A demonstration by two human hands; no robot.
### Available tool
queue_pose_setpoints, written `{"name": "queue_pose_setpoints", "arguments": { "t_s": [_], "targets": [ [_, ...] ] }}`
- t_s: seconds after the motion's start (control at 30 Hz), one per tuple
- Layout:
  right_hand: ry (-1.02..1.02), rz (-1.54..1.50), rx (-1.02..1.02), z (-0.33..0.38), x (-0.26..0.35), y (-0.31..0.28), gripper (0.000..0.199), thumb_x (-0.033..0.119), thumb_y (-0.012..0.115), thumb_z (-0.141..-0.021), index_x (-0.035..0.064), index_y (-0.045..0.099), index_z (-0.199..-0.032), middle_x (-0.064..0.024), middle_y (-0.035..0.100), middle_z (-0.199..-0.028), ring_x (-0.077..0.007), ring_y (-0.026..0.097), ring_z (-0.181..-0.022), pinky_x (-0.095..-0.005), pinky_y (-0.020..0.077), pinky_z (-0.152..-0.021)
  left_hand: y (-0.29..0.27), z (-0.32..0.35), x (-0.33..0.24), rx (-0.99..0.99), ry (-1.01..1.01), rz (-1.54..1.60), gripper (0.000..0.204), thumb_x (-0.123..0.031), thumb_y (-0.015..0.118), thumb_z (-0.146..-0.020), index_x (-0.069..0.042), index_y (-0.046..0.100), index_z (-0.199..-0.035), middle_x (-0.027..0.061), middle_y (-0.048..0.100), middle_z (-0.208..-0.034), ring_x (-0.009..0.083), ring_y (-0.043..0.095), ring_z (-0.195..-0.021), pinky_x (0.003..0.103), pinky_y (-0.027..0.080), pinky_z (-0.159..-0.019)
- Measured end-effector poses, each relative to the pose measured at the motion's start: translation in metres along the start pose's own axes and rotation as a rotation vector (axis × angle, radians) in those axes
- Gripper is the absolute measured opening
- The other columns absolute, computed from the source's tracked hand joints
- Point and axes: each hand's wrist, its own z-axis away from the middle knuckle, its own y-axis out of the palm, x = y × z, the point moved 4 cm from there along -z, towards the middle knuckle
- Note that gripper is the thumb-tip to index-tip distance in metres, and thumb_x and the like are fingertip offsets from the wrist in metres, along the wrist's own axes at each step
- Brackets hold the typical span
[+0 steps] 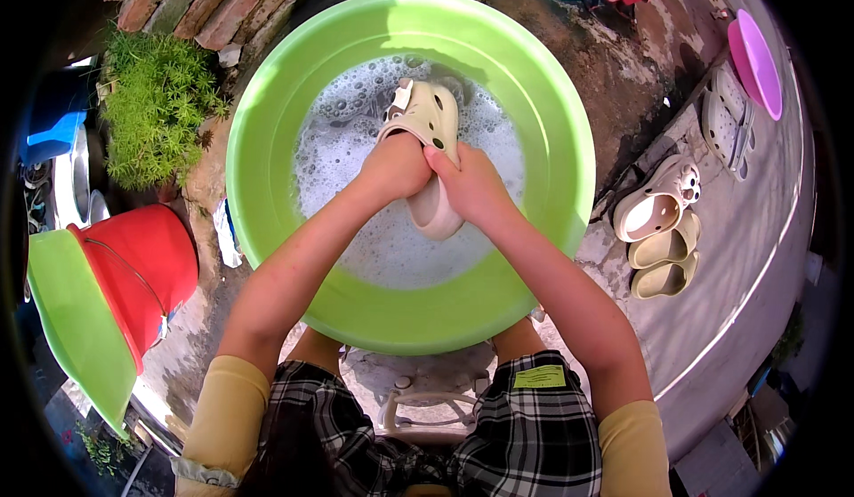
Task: The person scrubs a pair of beige clog-style shoes using a blue brush and soapy water in a green basin. They clean the exterior and interior of the shoes, rinsing the brush in the basin as needed.
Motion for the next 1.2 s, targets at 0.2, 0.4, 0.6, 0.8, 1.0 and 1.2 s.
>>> {"name": "queue_pose_setpoints", "arguments": {
  "t_s": [0.2, 0.4, 0.6, 0.8, 1.0, 1.2],
  "targets": [
    [0.196, -0.322, 0.036, -0.006, -0.021, -0.025, 0.047, 0.038, 0.056, -0.086, -0.0063, 0.06, -0.1, -0.013, 0.065, -0.089, -0.0167, 0.062, -0.075, -0.0293, 0.0481, -0.068, 0.008, 0.082, 0.023, -0.03, 0.194, 0.074, 0.046, -0.007, 0.045, -0.08, -0.004, 0.045, -0.126, 0.0183, 0.062, -0.099, 0.0336, 0.06, -0.086, 0.041, 0.046, -0.076],
    [0.357, -0.777, 0.135, 0.001, -0.013, -0.037, 0.05, 0.038, 0.059, -0.085, -0.005, 0.056, -0.11, -0.0124, 0.064, -0.098, -0.016, 0.062, -0.08, -0.0296, 0.049, -0.073, -0.064, 0.115, 0.06, -0.064, 0.069, 0.483, 0.035, -0.005, 0.043, -0.085, -0.006, 0.053, -0.119, -0.0036, 0.043, -0.07, 0.004, 0.037, -0.055, 0.019, 0.03, -0.048],
    [-0.154, 0.306, -0.076, 0.008, 0.005, -0.019, 0.05, 0.034, 0.07, -0.073, 0.0028, 0.056, -0.109, -0.0108, 0.058, -0.098, -0.0227, 0.061, -0.082, -0.034, 0.0489, -0.069, -0.069, 0.097, 0.114, -0.483, -0.109, 0.587, 0.033, -0.008, 0.044, -0.085, -0.006, 0.052, -0.118, -0.005, 0.039, -0.066, 0.0032, 0.033, -0.049, 0.018, 0.026, -0.042],
    [-0.491, 0.75, -0.109, -0.001, 0.0, 0.004, 0.074, 0.03, 0.077, -0.063, 0.0138, 0.042, -0.126, -0.0154, 0.048, -0.103, -0.032, 0.048, -0.098, -0.0419, 0.0406, -0.082, -0.05, 0.08, 0.121, -0.595, -0.055, 0.232, 0.035, -0.016, 0.044, -0.087, 0.0, 0.05, -0.117, 0.0211, 0.06, -0.096, 0.0363, 0.057, -0.091, 0.04, 0.044, -0.081],
    [-0.23, 0.975, 0.078, -0.02, -0.021, 0.034, 0.097, 0.043, 0.074, -0.065, 0.0327, 0.015, -0.142, -0.019, 0.043, -0.116, -0.0335, 0.047, -0.101, -0.0503, 0.0374, -0.084, -0.027, 0.067, 0.118, -0.506, -0.175, -0.105, 0.042, -0.022, 0.04, -0.09, -0.001, 0.042, -0.126, 0.025, 0.059, -0.097, 0.0407, 0.057, -0.087, 0.045, 0.045, -0.08],
    [-0.024, 1.055, 0.062, -0.05, -0.036, 0.024, 0.101, 0.04, 0.075, -0.065, 0.0342, 0.01, -0.142, -0.0183, 0.044, -0.113, -0.0335, 0.048, -0.099, -0.0504, 0.0398, -0.082, -0.029, 0.039, 0.109, -0.437, -0.252, -0.253, 0.039, -0.007, 0.043, -0.082, -0.002, 0.042, -0.12, 0.0252, 0.054, -0.108, 0.0395, 0.056, -0.095, 0.045, 0.045, -0.081]
  ]
}}
